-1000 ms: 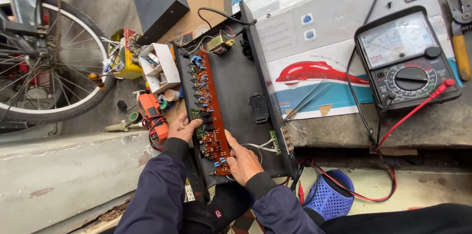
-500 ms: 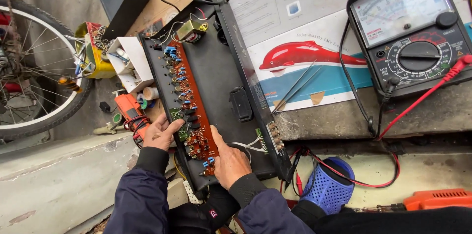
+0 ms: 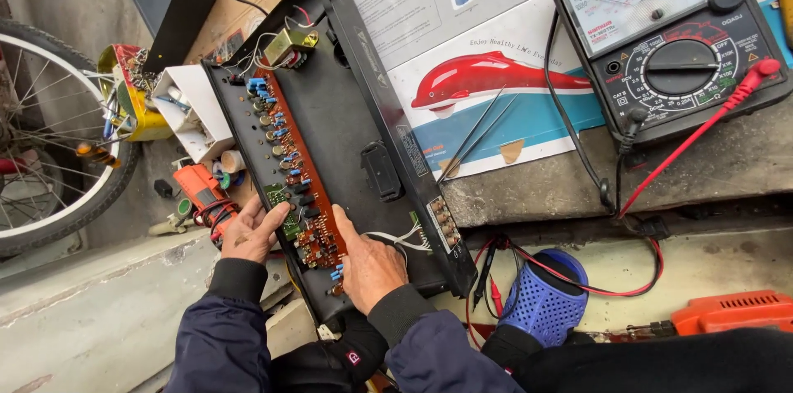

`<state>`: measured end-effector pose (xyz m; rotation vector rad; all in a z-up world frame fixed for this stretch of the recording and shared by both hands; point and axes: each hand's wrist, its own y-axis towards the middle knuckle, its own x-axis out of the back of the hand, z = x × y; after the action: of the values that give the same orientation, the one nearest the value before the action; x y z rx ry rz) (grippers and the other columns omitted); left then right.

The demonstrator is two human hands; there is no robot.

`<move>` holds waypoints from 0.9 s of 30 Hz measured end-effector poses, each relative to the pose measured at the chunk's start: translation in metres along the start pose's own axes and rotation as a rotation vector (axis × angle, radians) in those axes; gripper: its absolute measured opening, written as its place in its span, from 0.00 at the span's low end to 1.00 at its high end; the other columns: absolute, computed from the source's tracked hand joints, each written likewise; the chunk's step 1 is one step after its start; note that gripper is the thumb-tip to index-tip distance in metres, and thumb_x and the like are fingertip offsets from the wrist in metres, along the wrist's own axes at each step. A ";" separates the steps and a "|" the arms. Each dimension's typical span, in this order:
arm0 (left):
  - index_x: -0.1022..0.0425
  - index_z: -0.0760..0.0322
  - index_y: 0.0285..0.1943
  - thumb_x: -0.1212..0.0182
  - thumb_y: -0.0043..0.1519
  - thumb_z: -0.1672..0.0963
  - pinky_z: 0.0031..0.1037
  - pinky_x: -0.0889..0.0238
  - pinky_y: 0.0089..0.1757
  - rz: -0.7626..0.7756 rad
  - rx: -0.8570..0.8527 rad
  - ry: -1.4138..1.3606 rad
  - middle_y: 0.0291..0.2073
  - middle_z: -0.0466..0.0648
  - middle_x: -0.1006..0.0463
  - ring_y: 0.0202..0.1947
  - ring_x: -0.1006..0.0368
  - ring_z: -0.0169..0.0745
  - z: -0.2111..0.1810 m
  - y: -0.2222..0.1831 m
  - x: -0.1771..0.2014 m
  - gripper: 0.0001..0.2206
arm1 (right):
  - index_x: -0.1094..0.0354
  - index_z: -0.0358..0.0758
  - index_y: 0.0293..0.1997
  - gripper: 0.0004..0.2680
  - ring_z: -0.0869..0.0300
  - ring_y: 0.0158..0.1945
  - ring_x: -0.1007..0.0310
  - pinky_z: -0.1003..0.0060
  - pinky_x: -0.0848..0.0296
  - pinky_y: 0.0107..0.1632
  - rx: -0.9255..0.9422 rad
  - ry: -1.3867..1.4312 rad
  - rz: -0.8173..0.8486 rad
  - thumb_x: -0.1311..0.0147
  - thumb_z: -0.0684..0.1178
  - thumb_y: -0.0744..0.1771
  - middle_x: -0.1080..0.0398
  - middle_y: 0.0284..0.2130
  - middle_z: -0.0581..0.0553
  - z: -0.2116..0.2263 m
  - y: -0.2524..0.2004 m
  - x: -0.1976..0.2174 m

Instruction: The person is carefully aligning and securing a large internal circuit board into the metal chassis of an electronic device, likely an amplifier.

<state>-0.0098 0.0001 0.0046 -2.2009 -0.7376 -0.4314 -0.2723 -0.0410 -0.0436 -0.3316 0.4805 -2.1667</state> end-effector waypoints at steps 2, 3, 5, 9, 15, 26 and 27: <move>0.28 0.70 0.75 0.35 0.67 0.58 0.20 0.35 0.42 -0.027 0.005 0.033 0.56 0.54 0.16 0.47 0.22 0.35 -0.004 -0.005 -0.004 0.26 | 0.60 0.53 0.88 0.34 0.43 0.36 0.18 0.46 0.22 0.44 -0.027 0.032 0.034 0.45 0.40 0.69 0.21 0.38 0.35 0.003 0.000 0.007; 0.28 0.68 0.76 0.35 0.67 0.57 0.18 0.38 0.39 -0.059 0.011 0.064 0.57 0.51 0.16 0.44 0.24 0.32 -0.005 -0.007 -0.006 0.26 | 0.62 0.55 0.89 0.35 0.45 0.37 0.18 0.47 0.22 0.46 -0.051 0.062 0.072 0.46 0.40 0.70 0.20 0.38 0.37 0.004 0.000 0.009; 0.29 0.70 0.76 0.35 0.66 0.57 0.19 0.37 0.41 -0.065 0.004 0.055 0.57 0.53 0.16 0.46 0.23 0.34 -0.003 -0.008 -0.007 0.27 | 0.61 0.55 0.89 0.34 0.44 0.36 0.18 0.47 0.22 0.45 -0.061 0.072 0.069 0.47 0.40 0.70 0.20 0.37 0.36 0.003 0.002 0.010; 0.30 0.72 0.74 0.35 0.67 0.59 0.18 0.33 0.43 -0.058 -0.028 -0.024 0.56 0.55 0.17 0.47 0.21 0.35 0.012 0.000 0.003 0.25 | 0.59 0.57 0.88 0.33 0.44 0.36 0.19 0.48 0.23 0.43 -0.046 0.137 0.063 0.49 0.40 0.70 0.20 0.38 0.35 -0.006 0.006 0.004; 0.29 0.72 0.76 0.37 0.68 0.59 0.20 0.36 0.46 -0.035 0.029 -0.046 0.59 0.55 0.18 0.51 0.23 0.37 0.001 -0.005 -0.003 0.25 | 0.55 0.59 0.88 0.32 0.47 0.38 0.19 0.50 0.22 0.47 -0.080 0.222 0.126 0.50 0.39 0.70 0.20 0.41 0.36 -0.001 0.004 0.018; 0.30 0.75 0.75 0.39 0.70 0.61 0.25 0.30 0.52 0.043 0.033 -0.162 0.57 0.57 0.19 0.52 0.23 0.40 0.008 0.004 0.003 0.23 | 0.53 0.61 0.87 0.32 0.46 0.38 0.18 0.51 0.21 0.46 -0.030 0.264 0.119 0.50 0.39 0.69 0.19 0.42 0.35 -0.007 0.001 0.018; 0.29 0.75 0.75 0.39 0.70 0.61 0.25 0.30 0.51 0.043 0.033 -0.164 0.57 0.57 0.19 0.51 0.23 0.40 0.007 0.004 0.004 0.23 | 0.54 0.62 0.87 0.33 0.46 0.39 0.18 0.51 0.21 0.46 -0.031 0.265 0.126 0.50 0.39 0.69 0.19 0.43 0.35 -0.007 0.001 0.018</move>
<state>-0.0042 0.0051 -0.0004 -2.2353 -0.7771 -0.2179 -0.2845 -0.0546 -0.0495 -0.0286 0.6656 -2.0909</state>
